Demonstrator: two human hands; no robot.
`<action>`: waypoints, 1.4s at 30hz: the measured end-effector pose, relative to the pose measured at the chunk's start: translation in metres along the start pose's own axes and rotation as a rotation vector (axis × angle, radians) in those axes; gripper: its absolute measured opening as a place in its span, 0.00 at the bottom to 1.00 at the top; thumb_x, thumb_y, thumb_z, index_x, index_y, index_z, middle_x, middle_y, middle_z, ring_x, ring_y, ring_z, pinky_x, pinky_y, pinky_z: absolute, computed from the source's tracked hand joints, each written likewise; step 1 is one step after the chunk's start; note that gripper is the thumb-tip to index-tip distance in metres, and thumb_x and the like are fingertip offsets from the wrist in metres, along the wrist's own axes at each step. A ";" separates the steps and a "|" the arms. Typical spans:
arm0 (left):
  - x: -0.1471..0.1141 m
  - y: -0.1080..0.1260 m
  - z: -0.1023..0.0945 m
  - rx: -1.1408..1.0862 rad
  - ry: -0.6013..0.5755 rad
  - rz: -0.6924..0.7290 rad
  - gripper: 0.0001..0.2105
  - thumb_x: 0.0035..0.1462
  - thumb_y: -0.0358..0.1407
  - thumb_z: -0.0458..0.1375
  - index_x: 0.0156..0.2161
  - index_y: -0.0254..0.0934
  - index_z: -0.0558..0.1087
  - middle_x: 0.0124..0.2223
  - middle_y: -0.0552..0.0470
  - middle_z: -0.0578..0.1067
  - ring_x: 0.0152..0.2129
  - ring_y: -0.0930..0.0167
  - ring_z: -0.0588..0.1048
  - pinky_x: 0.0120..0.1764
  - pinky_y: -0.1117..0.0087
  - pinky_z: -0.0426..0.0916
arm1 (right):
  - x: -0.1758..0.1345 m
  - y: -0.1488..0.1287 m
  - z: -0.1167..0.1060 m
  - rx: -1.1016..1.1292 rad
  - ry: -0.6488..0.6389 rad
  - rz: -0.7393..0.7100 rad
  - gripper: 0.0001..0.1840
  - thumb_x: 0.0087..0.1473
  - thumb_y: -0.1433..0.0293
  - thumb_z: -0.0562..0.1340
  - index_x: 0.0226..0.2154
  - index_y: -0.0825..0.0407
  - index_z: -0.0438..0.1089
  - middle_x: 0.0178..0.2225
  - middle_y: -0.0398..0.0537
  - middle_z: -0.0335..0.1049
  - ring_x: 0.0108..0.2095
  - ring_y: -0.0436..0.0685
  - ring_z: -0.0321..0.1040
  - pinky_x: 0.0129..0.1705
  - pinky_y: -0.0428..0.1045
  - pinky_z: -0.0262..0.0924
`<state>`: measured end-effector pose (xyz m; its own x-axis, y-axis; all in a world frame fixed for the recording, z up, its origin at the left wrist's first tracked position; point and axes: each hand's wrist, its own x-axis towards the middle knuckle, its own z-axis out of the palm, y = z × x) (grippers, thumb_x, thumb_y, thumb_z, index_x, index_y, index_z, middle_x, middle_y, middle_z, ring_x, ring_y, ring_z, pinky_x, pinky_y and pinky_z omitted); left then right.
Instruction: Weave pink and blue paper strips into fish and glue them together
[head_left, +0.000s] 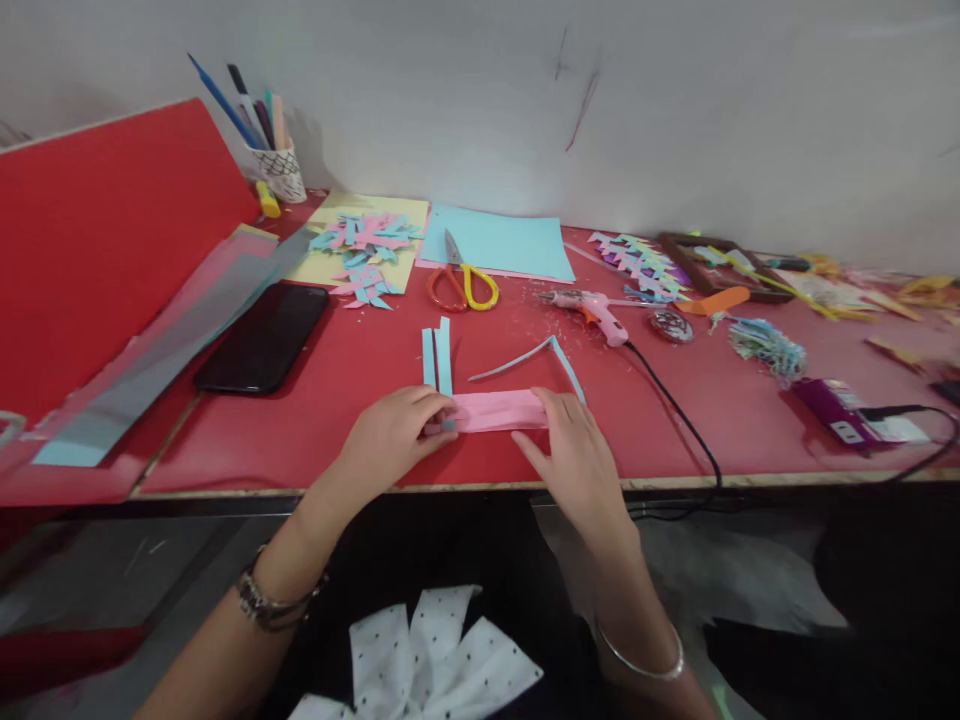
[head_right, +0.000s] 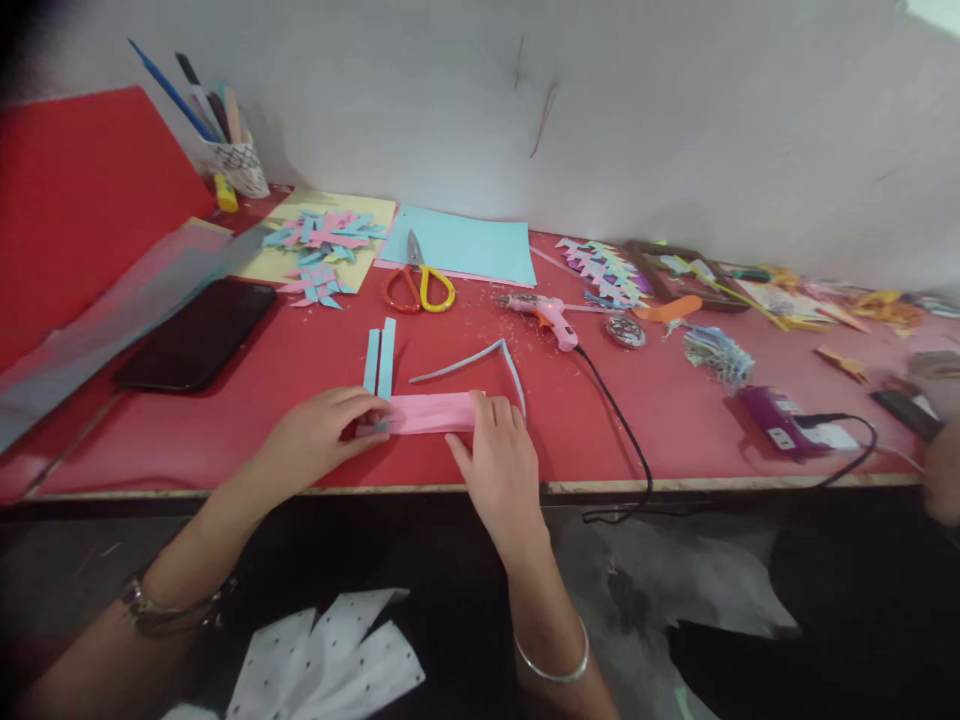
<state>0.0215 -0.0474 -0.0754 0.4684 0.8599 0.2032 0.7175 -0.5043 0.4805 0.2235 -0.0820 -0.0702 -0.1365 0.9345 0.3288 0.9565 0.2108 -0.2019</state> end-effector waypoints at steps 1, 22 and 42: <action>0.000 -0.001 0.001 -0.012 0.010 -0.002 0.10 0.54 0.40 0.53 0.36 0.37 0.70 0.31 0.52 0.73 0.28 0.72 0.71 0.28 0.74 0.64 | 0.001 0.001 0.000 0.031 -0.006 -0.010 0.17 0.52 0.70 0.54 0.46 0.56 0.60 0.39 0.56 0.66 0.41 0.62 0.62 0.41 0.56 0.60; -0.004 0.001 0.001 0.003 0.060 0.043 0.07 0.48 0.29 0.54 0.35 0.36 0.70 0.30 0.53 0.72 0.27 0.72 0.70 0.30 0.74 0.63 | 0.026 -0.015 0.009 1.109 -0.021 0.108 0.16 0.47 0.66 0.56 0.41 0.48 0.59 0.38 0.47 0.63 0.34 0.50 0.65 0.34 0.47 0.64; -0.003 -0.001 0.000 -0.056 0.036 0.053 0.12 0.46 0.28 0.53 0.39 0.35 0.69 0.32 0.51 0.72 0.30 0.70 0.70 0.34 0.70 0.65 | 0.021 -0.004 0.007 1.368 0.058 0.296 0.20 0.49 0.50 0.52 0.32 0.49 0.66 0.30 0.44 0.64 0.30 0.50 0.61 0.30 0.46 0.60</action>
<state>0.0194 -0.0501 -0.0765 0.4856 0.8347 0.2597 0.6613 -0.5451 0.5153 0.2155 -0.0617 -0.0687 0.0658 0.9870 0.1469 -0.0635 0.1511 -0.9865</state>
